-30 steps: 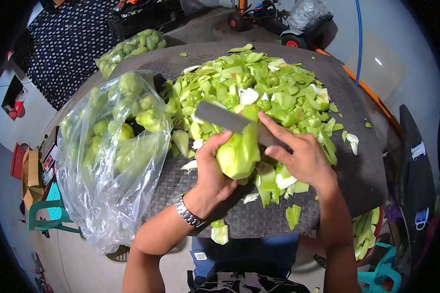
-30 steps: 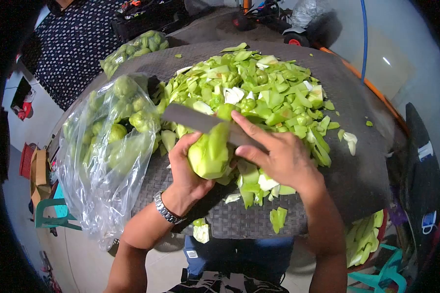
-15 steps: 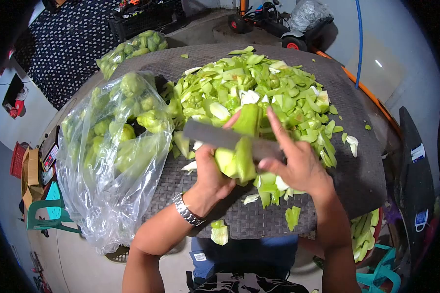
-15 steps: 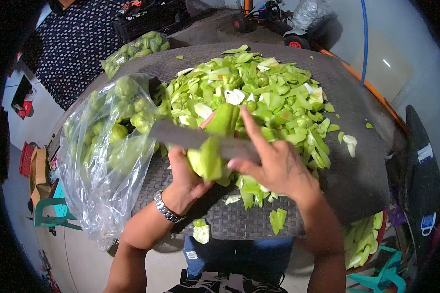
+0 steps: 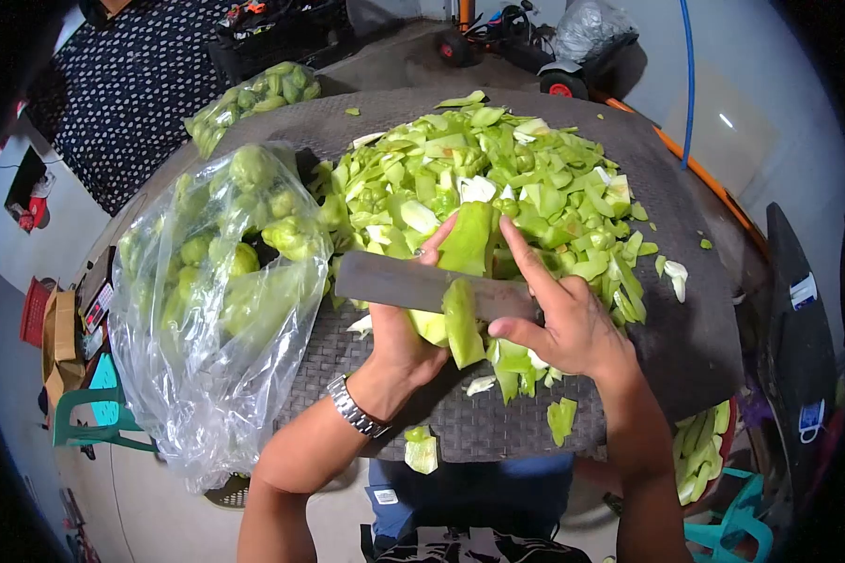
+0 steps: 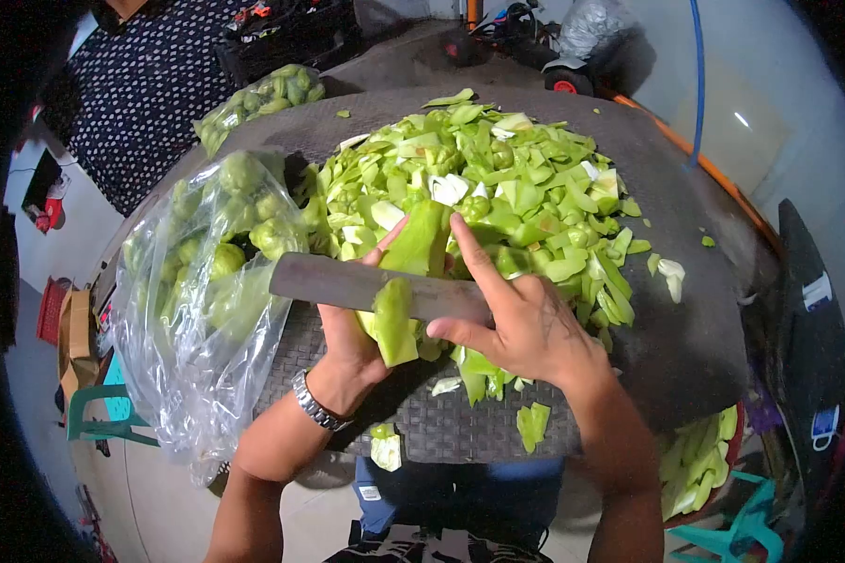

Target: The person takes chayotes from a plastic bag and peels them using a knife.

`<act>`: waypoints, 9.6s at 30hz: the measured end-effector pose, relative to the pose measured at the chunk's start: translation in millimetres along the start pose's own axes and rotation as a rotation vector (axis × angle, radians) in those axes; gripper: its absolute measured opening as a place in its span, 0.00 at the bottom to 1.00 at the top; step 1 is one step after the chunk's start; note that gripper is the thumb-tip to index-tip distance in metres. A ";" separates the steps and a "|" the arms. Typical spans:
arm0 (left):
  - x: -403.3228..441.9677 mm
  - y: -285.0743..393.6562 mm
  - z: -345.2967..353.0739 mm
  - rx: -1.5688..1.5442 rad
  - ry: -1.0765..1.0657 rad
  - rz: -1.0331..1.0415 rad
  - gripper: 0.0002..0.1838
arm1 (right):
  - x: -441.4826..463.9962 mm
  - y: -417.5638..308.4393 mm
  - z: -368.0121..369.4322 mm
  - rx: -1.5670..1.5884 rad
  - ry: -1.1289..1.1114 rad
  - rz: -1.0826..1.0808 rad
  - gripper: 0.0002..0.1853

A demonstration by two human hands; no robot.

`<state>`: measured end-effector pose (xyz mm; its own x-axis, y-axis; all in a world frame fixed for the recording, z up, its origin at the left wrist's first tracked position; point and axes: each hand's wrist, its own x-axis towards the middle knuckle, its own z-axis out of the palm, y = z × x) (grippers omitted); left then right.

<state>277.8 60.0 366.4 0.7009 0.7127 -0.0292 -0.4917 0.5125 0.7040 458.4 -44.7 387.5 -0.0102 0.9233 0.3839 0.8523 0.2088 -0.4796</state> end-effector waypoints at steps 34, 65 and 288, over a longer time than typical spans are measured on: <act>5.9 20.2 1.7 0.384 -0.419 -0.337 0.62 | -4.0 12.4 -13.2 -0.050 0.120 0.417 0.45; 19.2 12.7 -28.8 -0.066 -0.352 -0.285 0.47 | 1.1 12.2 1.1 -0.226 0.243 0.172 0.47; 3.7 12.4 -17.6 0.066 0.002 -0.267 0.30 | -1.7 20.3 -8.9 -0.220 0.083 0.143 0.30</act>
<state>265.2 77.4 362.4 0.8001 0.5577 -0.2210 -0.2551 0.6497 0.7162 480.4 -44.9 384.1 0.1537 0.9070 0.3922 0.9351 -0.0053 -0.3542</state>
